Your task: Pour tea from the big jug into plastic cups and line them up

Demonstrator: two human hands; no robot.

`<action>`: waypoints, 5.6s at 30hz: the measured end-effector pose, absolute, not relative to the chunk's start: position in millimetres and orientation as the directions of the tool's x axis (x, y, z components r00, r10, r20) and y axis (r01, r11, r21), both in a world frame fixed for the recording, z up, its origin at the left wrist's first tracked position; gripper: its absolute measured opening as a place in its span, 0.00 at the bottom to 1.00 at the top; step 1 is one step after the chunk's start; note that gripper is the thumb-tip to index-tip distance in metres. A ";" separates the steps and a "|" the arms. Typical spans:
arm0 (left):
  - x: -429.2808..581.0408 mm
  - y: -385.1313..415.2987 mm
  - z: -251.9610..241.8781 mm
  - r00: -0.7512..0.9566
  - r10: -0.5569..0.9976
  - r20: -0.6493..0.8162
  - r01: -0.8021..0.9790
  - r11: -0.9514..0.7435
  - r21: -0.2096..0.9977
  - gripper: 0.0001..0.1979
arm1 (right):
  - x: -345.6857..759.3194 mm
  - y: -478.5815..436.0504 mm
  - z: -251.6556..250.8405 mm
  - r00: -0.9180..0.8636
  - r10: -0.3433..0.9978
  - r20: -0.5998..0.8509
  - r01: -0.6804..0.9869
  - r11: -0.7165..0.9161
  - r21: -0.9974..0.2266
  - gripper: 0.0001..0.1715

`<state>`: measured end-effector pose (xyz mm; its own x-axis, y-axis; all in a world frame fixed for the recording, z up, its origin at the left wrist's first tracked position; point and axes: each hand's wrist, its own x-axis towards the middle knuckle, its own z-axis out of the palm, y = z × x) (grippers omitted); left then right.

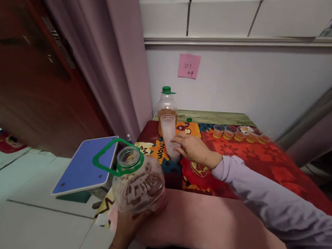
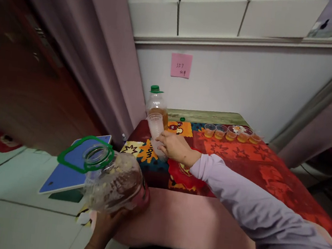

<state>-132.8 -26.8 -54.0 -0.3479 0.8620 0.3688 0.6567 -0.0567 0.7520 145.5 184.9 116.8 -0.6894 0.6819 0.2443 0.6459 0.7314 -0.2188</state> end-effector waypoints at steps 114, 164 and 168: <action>-52.6 27.1 145.5 -0.105 0.994 0.003 0.976 0.102 0.190 0.58 | 92.9 42.9 -13.9 -0.386 0.905 0.182 -0.508 -0.044 -0.860 0.41; -7.1 50.1 180.5 -0.115 0.983 -0.143 0.989 0.100 -0.112 0.52 | 88.8 41.4 -25.3 -0.467 0.883 0.034 -0.662 -0.324 -0.676 0.43; -0.6 49.1 187.0 -0.143 0.974 -0.178 0.984 0.121 -0.127 0.49 | 87.3 41.4 -26.4 -0.453 0.890 0.046 -0.675 -0.309 -0.670 0.39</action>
